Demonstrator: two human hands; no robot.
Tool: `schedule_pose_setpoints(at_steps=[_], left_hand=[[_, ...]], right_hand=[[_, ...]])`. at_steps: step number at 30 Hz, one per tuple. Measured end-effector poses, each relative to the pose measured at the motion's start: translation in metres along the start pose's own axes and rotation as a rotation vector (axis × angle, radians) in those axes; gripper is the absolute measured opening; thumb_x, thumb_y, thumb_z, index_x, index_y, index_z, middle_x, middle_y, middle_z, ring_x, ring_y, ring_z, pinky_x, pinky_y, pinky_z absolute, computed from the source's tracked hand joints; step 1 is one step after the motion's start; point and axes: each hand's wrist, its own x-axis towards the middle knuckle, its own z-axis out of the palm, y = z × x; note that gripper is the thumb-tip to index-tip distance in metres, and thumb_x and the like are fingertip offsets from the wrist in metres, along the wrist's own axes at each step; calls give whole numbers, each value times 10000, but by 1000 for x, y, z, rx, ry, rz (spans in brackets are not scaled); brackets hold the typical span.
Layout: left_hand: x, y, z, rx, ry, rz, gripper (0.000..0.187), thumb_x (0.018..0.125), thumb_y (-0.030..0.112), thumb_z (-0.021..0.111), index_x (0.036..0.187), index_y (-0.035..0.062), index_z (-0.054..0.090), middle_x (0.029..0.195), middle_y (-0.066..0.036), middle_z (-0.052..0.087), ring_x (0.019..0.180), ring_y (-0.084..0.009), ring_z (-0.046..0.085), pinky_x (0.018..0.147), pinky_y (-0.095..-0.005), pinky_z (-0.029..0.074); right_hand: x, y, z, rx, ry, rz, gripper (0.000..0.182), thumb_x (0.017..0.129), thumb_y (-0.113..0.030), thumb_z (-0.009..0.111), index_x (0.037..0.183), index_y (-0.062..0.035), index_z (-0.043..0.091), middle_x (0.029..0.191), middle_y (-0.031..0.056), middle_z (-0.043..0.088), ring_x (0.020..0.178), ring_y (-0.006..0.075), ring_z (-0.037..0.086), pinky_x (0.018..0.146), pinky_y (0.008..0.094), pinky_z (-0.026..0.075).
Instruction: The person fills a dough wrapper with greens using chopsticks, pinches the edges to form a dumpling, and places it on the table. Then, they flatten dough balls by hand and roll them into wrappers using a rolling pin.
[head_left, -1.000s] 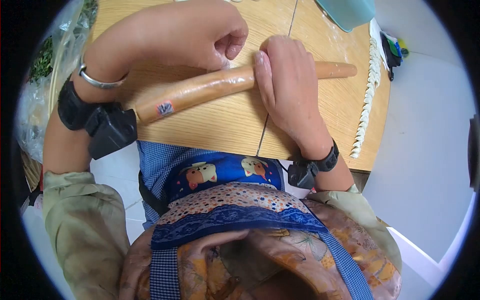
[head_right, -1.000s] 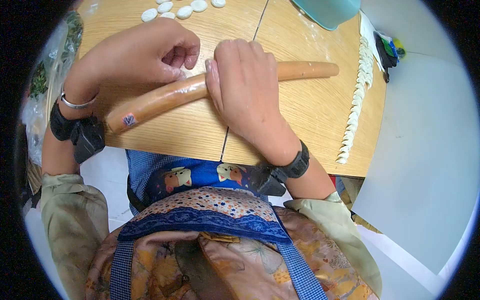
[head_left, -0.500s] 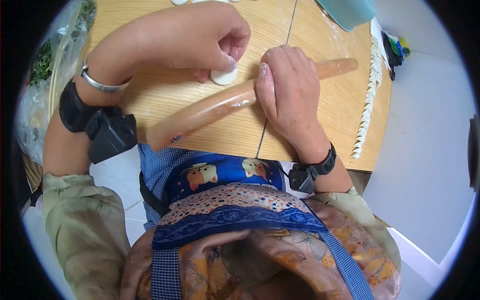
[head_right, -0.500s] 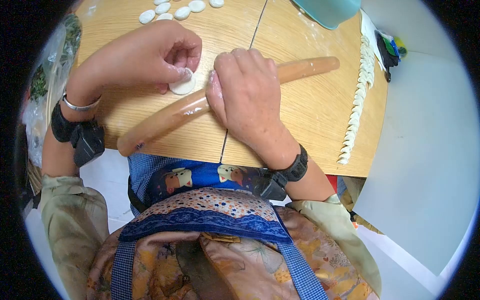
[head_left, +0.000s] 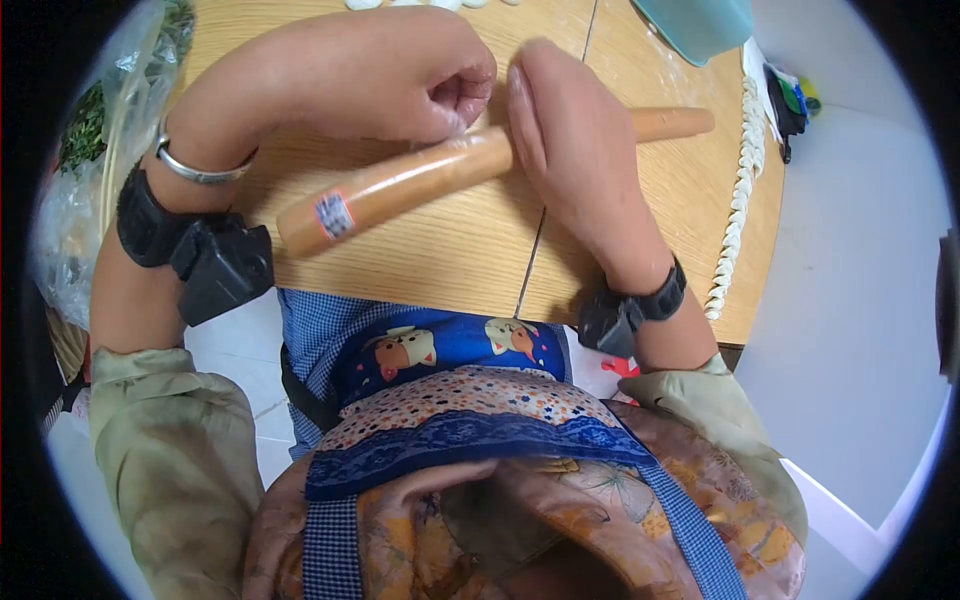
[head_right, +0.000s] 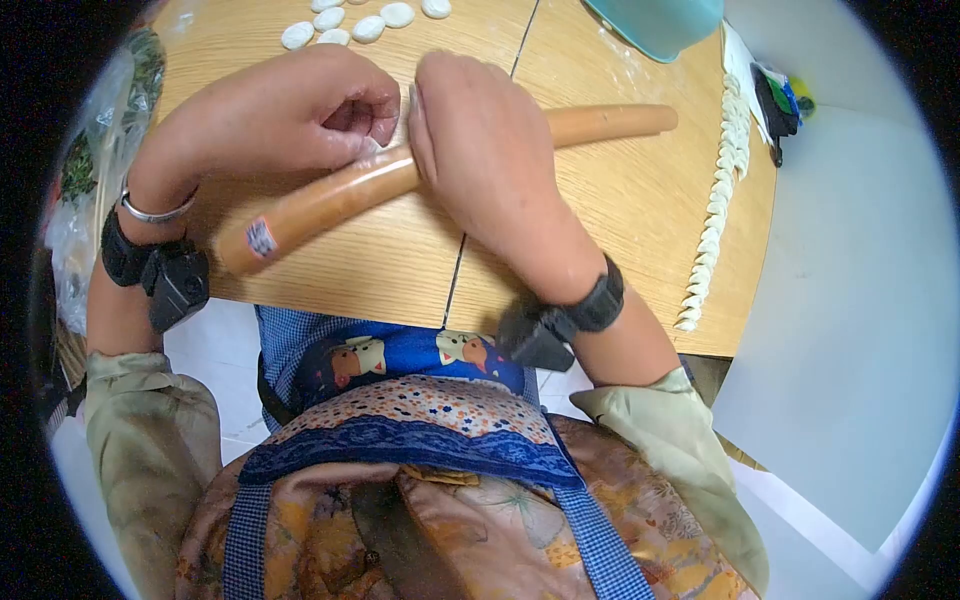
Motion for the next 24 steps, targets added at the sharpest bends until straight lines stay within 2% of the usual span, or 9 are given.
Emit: schedule_pose_setpoints(at_steps=[2, 6, 8, 9, 11, 15, 17, 24], left_hand=[[0, 13, -4, 3, -94, -112, 97, 841, 56, 637, 854, -23, 583, 733, -108, 563, 671, -181, 536, 617, -333, 451], [2, 13, -1, 40, -71, -64, 71, 815, 28, 631, 831, -8, 571, 696, -82, 514, 649, -160, 524, 602, -320, 445], [7, 17, -3, -25, -73, -185, 72, 798, 17, 625, 821, -6, 561, 674, -52, 489, 638, -134, 509, 589, -310, 437], [8, 19, -3, -21, -73, -184, 72, 798, 17, 625, 821, -6, 561, 674, -52, 489, 638, -134, 509, 589, -310, 437], [7, 23, -1, -289, -17, -303, 67, 795, 16, 620, 829, -13, 570, 659, -34, 488, 640, -112, 492, 584, -297, 429], [4, 9, 2, -119, -32, -223, 64, 799, 35, 620, 821, -15, 588, 661, -30, 519, 641, -106, 490, 593, -285, 431], [4, 7, 0, -73, -7, -155, 103, 828, 64, 622, 840, -38, 610, 677, -58, 548, 649, -112, 504, 598, -286, 437], [3, 3, -3, -55, 25, -139, 231, 916, 150, 610, 909, -81, 615, 698, -105, 571, 661, -146, 532, 630, -327, 464]], right_hand=[[-17, -3, -2, -13, 26, -30, 94, 888, -113, 594, 864, -42, 538, 795, 156, 566, 778, 373, 560, 689, 485, 427], [-35, -1, -5, -16, 94, -95, 97, 845, -100, 618, 874, -57, 536, 801, 122, 544, 789, 335, 548, 707, 441, 394], [-36, 1, -5, 5, 105, -105, 105, 834, -104, 625, 872, -60, 537, 801, 114, 539, 791, 325, 544, 712, 433, 386], [-35, 1, -5, 5, 111, -103, 108, 826, -108, 630, 866, -59, 542, 799, 114, 541, 789, 325, 545, 708, 434, 392], [-32, 0, -3, 7, 121, -107, 111, 819, -111, 634, 861, -57, 547, 797, 114, 543, 787, 325, 547, 704, 436, 397], [-26, -3, -4, -52, 99, -47, 110, 837, -125, 635, 830, -50, 555, 778, 120, 555, 773, 327, 550, 686, 437, 425], [-21, -2, -5, -71, 83, -27, 118, 845, -132, 635, 822, -46, 558, 768, 124, 561, 765, 332, 552, 681, 441, 437], [10, 7, 3, -44, 11, -1, 178, 925, -159, 592, 815, -23, 564, 777, 169, 604, 772, 382, 580, 688, 504, 468]])
